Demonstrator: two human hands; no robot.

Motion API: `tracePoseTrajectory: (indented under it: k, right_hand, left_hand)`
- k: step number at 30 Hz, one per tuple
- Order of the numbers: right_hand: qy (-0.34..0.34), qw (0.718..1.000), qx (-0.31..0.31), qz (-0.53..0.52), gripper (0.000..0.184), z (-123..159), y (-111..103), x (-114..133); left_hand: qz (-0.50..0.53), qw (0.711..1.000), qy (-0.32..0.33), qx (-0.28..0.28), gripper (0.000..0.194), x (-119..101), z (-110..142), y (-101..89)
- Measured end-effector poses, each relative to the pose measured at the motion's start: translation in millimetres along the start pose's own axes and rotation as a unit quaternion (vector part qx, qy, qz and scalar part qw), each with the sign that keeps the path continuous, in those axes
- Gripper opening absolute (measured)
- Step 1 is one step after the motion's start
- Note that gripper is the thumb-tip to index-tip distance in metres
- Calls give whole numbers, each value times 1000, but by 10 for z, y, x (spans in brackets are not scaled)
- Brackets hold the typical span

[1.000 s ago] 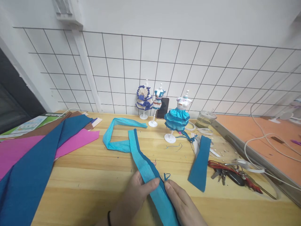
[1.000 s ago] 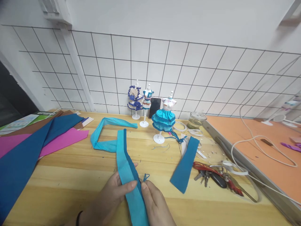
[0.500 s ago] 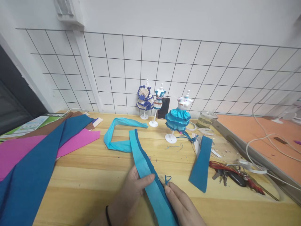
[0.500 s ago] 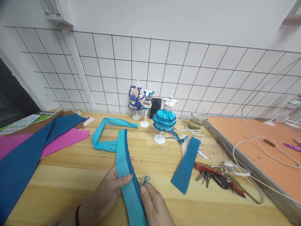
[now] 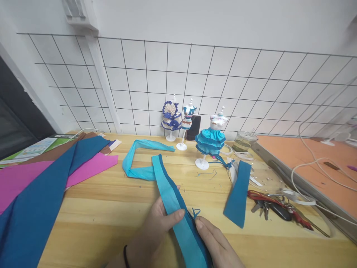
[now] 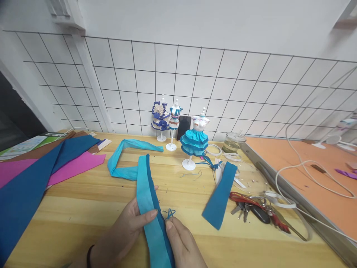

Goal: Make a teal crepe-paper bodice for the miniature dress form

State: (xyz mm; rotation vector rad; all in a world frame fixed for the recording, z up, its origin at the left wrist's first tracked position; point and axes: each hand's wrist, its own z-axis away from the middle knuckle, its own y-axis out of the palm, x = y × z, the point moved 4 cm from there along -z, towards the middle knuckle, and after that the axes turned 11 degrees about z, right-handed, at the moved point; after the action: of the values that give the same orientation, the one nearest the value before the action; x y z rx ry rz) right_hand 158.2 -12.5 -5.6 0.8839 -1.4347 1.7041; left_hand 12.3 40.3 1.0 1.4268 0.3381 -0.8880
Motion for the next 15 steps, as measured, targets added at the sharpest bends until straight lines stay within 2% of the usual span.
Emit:
tracePoseTrajectory:
  k: [5, 11, 15]
  right_hand:
    - [45, 999, 6, -19, 47, -30, -18, 44]
    - [27, 999, 2, -19, 47, -26, -10, 66]
    - [60, 998, 1, -32, 51, -38, -10, 62]
  left_hand:
    - [-30, 999, -7, 11, 56, 36, 10, -7]
    - [-55, 998, 8, 2, 52, 61, 20, 18]
    - [-56, 998, 24, 10, 47, 95, 14, 13]
